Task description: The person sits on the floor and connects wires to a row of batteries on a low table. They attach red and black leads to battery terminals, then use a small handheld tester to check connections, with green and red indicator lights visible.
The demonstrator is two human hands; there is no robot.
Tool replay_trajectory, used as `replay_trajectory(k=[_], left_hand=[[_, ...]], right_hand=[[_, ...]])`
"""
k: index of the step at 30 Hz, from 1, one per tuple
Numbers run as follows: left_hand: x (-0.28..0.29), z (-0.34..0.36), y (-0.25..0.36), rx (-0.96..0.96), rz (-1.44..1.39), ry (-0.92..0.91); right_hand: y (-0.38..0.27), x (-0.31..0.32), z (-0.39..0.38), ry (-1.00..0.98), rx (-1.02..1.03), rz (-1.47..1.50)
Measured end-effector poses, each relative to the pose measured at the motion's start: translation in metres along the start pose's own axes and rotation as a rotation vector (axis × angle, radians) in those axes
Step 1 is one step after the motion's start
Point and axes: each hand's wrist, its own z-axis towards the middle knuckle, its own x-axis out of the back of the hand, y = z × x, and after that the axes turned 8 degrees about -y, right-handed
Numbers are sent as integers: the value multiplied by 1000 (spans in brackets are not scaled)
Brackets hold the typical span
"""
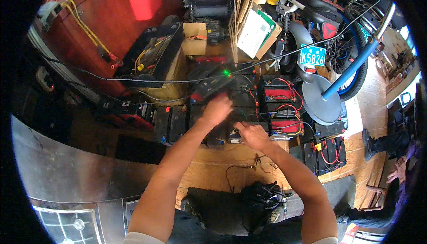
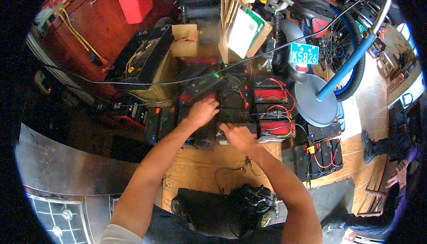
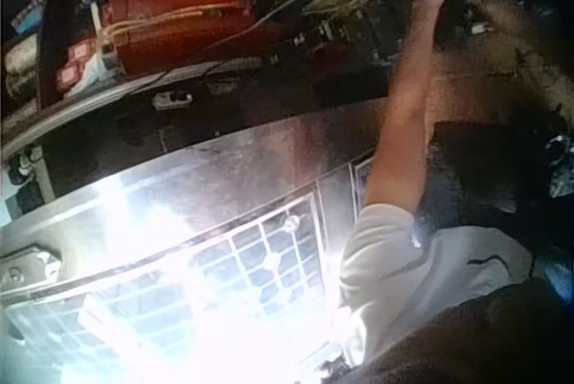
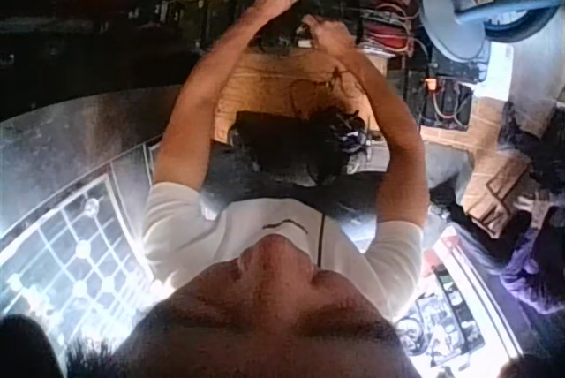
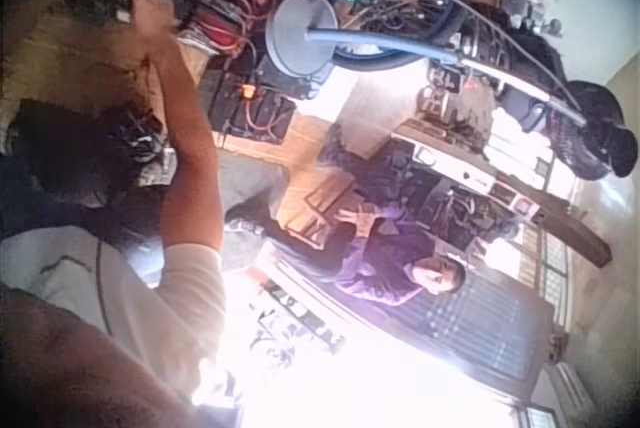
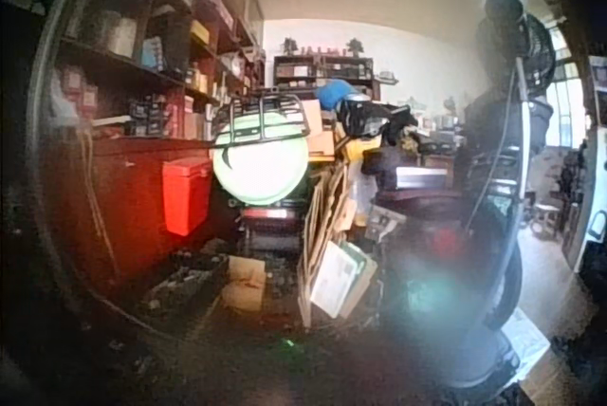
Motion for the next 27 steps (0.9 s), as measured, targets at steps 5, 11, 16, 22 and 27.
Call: replay_trajectory(k=[5, 11, 16, 22, 27], left_hand=[[25, -15, -4, 0, -323, 109], [42, -34, -20, 161, -243, 2], [31, -52, -32, 344, 13, -118], [13, -58, -47, 443, 27, -157], [10, -51, -47, 484, 32, -183]], right_hand=[[-17, 17, 12, 236, 55, 79], [-34, 15, 42, 140, 95, 27], [-49, -13, 52, -169, 133, -72], [-62, -25, 68, -405, 95, -182], [-62, -28, 72, -460, -15, -85]])
